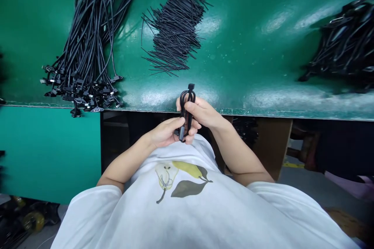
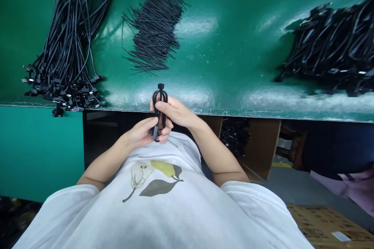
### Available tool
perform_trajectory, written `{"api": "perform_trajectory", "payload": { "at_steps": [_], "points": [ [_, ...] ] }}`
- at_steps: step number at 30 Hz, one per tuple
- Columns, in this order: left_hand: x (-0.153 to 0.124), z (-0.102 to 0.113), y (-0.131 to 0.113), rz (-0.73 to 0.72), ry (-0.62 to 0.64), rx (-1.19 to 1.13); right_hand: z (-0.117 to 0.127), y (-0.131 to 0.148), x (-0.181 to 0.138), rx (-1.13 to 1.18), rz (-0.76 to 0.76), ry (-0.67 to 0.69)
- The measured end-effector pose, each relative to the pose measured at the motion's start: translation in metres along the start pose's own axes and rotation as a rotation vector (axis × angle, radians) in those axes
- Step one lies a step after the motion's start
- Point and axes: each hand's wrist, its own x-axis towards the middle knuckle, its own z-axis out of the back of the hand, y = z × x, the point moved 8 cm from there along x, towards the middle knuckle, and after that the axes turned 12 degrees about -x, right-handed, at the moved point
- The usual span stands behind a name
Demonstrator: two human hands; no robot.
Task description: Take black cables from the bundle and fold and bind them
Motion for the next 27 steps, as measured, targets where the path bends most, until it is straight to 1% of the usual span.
{"api": "perform_trajectory", "payload": {
  "at_steps": [2, 3, 9, 11, 13, 16, 19, 21, 23, 24, 25, 27],
  "points": [
    [0.0, 0.001, 0.0, -0.025, -0.009, 0.051, -0.003, -0.002, -0.002, 0.033, -0.031, 0.041],
    [0.0, 0.002, 0.0, -0.039, -0.018, 0.078, -0.003, -0.002, -0.003, 0.045, -0.041, 0.037],
    [0.004, 0.002, -0.005, -0.135, -0.023, 0.342, -0.001, -0.007, -0.005, 0.017, -0.111, -0.055],
    [0.004, 0.003, -0.008, -0.155, -0.049, 0.403, -0.001, -0.011, -0.006, 0.005, -0.148, -0.073],
    [0.004, 0.007, -0.01, -0.166, -0.099, 0.394, 0.0, -0.013, -0.005, 0.02, -0.156, -0.104],
    [0.003, 0.012, -0.01, -0.184, -0.162, 0.259, 0.003, -0.008, -0.002, 0.042, -0.082, -0.164],
    [0.002, 0.012, -0.004, -0.125, -0.15, 0.153, 0.004, 0.0, -0.002, 0.045, -0.023, -0.151],
    [0.001, 0.011, -0.001, -0.083, -0.131, 0.173, 0.003, 0.004, -0.003, 0.036, -0.009, -0.113],
    [-0.001, 0.012, -0.006, -0.09, -0.126, 0.273, 0.001, 0.004, -0.006, 0.023, -0.04, -0.06],
    [-0.002, 0.012, -0.01, -0.111, -0.133, 0.366, 0.0, 0.002, -0.008, 0.016, -0.071, -0.037],
    [-0.002, 0.012, -0.016, -0.139, -0.153, 0.493, 0.0, -0.001, -0.009, 0.007, -0.102, -0.033],
    [-0.003, 0.013, -0.03, -0.235, -0.238, 0.795, 0.006, -0.006, -0.012, -0.026, -0.146, -0.093]
  ]
}}
